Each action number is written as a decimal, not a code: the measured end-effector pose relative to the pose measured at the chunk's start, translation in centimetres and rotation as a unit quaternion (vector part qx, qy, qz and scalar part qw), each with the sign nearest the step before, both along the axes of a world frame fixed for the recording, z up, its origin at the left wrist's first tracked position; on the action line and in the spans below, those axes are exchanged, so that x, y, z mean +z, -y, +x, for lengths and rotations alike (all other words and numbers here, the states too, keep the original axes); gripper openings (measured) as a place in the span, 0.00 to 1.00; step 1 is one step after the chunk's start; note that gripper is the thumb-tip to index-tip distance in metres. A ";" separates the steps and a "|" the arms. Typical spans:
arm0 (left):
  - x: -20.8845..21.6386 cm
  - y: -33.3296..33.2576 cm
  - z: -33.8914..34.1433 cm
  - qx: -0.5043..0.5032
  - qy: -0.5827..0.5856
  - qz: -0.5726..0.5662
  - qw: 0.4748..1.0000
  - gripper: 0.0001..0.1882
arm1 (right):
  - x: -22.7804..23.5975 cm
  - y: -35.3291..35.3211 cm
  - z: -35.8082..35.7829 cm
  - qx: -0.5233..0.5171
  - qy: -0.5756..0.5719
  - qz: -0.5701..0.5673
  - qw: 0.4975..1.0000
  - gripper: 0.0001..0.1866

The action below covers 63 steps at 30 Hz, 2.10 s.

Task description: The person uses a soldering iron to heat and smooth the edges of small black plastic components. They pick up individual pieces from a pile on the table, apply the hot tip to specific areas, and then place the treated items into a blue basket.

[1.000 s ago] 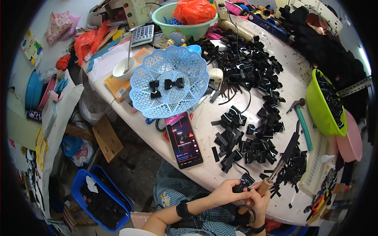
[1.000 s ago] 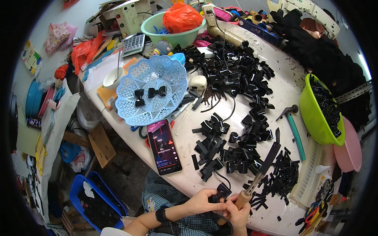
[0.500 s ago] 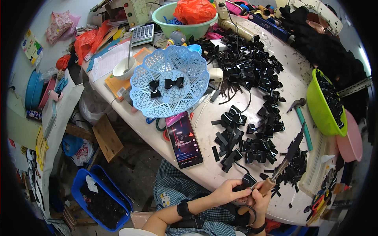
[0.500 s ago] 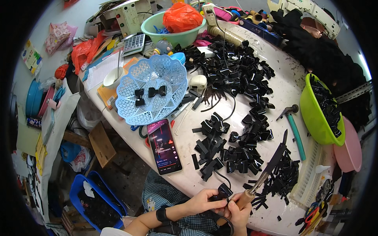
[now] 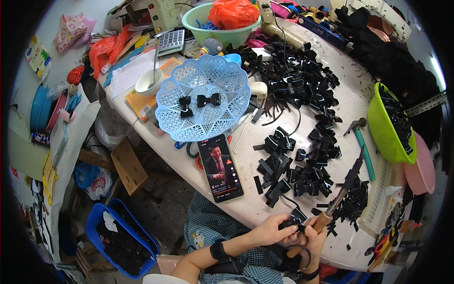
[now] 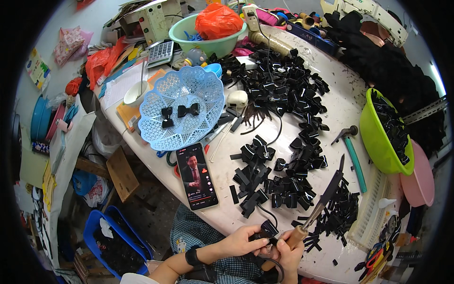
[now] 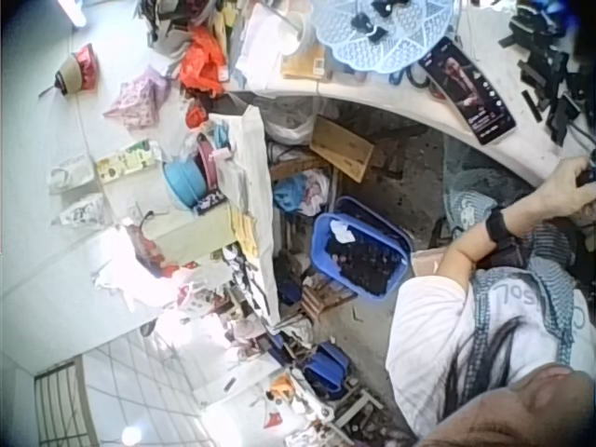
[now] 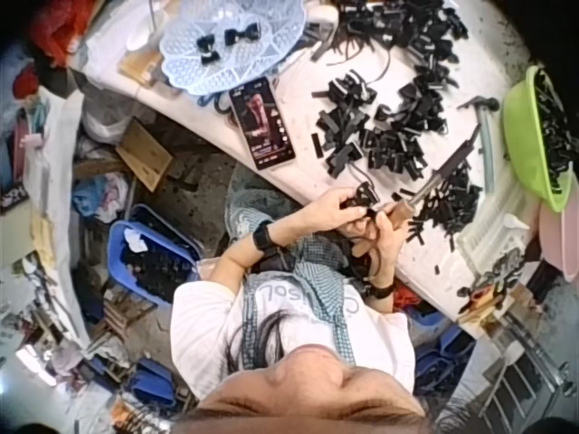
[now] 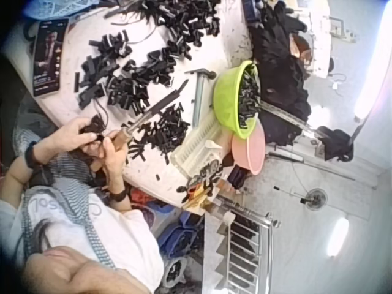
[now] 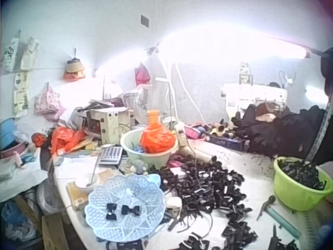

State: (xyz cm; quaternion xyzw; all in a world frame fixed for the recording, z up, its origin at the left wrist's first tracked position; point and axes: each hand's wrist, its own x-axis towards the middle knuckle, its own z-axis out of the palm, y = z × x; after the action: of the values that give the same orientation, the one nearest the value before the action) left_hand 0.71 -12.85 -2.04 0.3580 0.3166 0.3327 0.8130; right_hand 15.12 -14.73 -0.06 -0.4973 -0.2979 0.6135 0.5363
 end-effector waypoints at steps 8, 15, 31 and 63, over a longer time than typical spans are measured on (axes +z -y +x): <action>0.6 -1.9 -4.2 0.214 -0.105 0.024 0.971 0.07 | 0.4 -0.2 0.6 -0.105 -0.045 0.001 0.993 0.08; 1.5 -0.6 -2.2 0.120 -0.096 0.017 0.988 0.10 | 0.6 -0.2 -0.7 -0.038 -0.016 -0.020 0.999 0.09; 0.8 -0.2 0.0 -0.001 -0.010 -0.043 0.999 0.09 | 0.0 0.1 -0.6 0.007 -0.056 -0.010 0.998 0.11; 1.2 -0.4 0.2 0.007 -0.035 0.020 0.999 0.12 | 0.3 0.3 -0.6 -0.001 0.018 0.000 1.000 0.11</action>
State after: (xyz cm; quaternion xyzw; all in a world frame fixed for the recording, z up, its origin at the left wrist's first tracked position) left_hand 0.95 -12.44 -0.82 0.3829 0.3408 0.3320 0.7918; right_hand 14.51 -14.98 0.19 -0.5084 -0.3072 0.6041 0.5312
